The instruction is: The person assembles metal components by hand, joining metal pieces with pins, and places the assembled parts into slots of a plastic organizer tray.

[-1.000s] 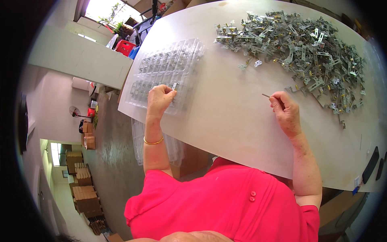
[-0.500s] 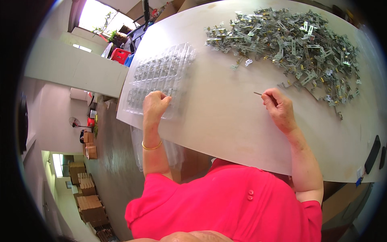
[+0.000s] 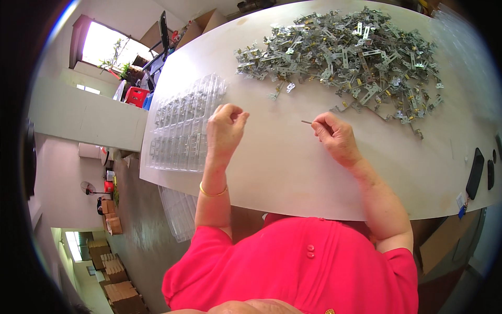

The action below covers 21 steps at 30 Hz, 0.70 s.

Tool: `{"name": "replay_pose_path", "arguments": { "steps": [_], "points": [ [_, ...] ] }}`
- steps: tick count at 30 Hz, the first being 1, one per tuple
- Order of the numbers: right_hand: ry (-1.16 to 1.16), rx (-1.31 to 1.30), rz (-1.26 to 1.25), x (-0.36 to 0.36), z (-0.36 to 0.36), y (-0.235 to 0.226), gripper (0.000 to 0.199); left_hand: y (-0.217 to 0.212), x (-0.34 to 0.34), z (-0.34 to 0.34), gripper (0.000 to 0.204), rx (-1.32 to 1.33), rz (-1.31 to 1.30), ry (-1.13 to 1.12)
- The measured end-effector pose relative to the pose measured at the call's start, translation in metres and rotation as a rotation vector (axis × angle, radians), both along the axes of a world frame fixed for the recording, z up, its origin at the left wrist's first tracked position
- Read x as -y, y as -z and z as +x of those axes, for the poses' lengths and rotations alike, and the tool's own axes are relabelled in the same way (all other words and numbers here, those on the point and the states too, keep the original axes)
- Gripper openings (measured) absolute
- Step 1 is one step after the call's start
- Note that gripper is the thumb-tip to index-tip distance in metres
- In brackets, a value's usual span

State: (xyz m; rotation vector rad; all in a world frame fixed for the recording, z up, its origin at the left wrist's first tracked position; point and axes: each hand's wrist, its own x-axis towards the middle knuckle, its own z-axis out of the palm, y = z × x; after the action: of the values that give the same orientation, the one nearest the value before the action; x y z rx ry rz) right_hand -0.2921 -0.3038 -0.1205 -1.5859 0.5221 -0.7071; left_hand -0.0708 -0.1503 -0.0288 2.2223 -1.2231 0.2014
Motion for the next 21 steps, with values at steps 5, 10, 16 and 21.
{"name": "replay_pose_path", "arguments": {
  "steps": [5, 10, 16, 21],
  "points": [
    [-0.025, 0.005, 0.035, -0.002, 0.000, -0.001, 0.006, 0.025, 0.034, -0.013, 0.015, 0.008, 0.002, 0.085],
    [-0.149, 0.000, 0.010, -0.002, -0.003, -0.005, 0.007, 0.039, 0.061, -0.013, 0.014, -0.025, -0.037, 0.152],
    [-0.226, 0.031, -0.043, -0.007, -0.003, -0.005, 0.007, 0.048, 0.082, -0.019, 0.012, 0.002, -0.047, 0.231],
    [-0.293, -0.038, 0.011, -0.005, -0.007, -0.011, 0.006, 0.053, 0.092, -0.025, 0.010, -0.052, -0.027, 0.257]
  ]
}}
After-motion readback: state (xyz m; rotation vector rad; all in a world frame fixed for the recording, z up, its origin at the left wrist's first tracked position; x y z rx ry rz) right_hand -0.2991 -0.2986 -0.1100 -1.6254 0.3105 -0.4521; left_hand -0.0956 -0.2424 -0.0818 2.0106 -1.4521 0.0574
